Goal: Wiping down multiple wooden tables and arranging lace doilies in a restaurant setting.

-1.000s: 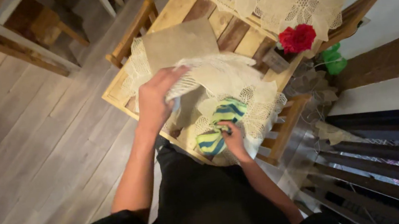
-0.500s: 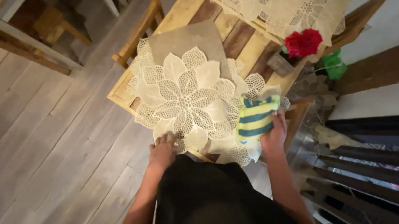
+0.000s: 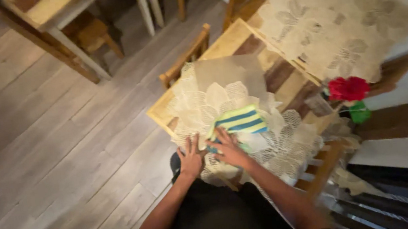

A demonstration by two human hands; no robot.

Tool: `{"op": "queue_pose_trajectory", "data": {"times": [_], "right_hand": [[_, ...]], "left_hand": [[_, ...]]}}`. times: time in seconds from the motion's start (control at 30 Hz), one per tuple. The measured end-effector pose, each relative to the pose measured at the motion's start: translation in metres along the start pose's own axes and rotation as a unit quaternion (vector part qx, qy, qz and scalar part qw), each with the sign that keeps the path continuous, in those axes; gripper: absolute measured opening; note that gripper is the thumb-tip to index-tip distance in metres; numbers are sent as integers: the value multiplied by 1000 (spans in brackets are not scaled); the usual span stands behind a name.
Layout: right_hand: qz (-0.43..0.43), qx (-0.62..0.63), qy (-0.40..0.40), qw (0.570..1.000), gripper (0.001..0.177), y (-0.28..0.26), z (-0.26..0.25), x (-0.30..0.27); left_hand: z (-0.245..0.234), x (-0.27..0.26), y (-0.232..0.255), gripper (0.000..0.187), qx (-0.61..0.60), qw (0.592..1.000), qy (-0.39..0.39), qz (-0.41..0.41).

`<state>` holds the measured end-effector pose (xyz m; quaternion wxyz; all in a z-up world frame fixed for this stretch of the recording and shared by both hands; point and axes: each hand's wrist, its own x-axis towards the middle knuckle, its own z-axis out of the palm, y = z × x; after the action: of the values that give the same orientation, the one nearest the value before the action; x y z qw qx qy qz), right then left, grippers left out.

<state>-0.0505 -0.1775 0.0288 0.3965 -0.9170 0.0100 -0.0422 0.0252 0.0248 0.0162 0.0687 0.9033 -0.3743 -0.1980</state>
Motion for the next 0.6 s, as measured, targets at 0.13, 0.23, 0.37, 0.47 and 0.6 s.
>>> {"op": "queue_pose_trajectory", "data": {"times": [0.13,0.23,0.37,0.47,0.6], "right_hand": [[109,-159,5,981,68,23,3,40],[159,-151,96,971,72,52,33,48],[4,-126,-7,992,70,11,42,66],[-95,-134,-132,978,63,20,35,98],[29,-229,-140,963,60,-4,-11,135]], "left_hand": [[-3,4,-25,56,-23,998,4,57],[-7,4,-33,49,-46,996,-4,81],[10,11,-47,25,-31,994,-60,90],[5,17,-47,26,-35,993,-75,89],[-1,19,-47,29,-30,992,-80,93]]}}
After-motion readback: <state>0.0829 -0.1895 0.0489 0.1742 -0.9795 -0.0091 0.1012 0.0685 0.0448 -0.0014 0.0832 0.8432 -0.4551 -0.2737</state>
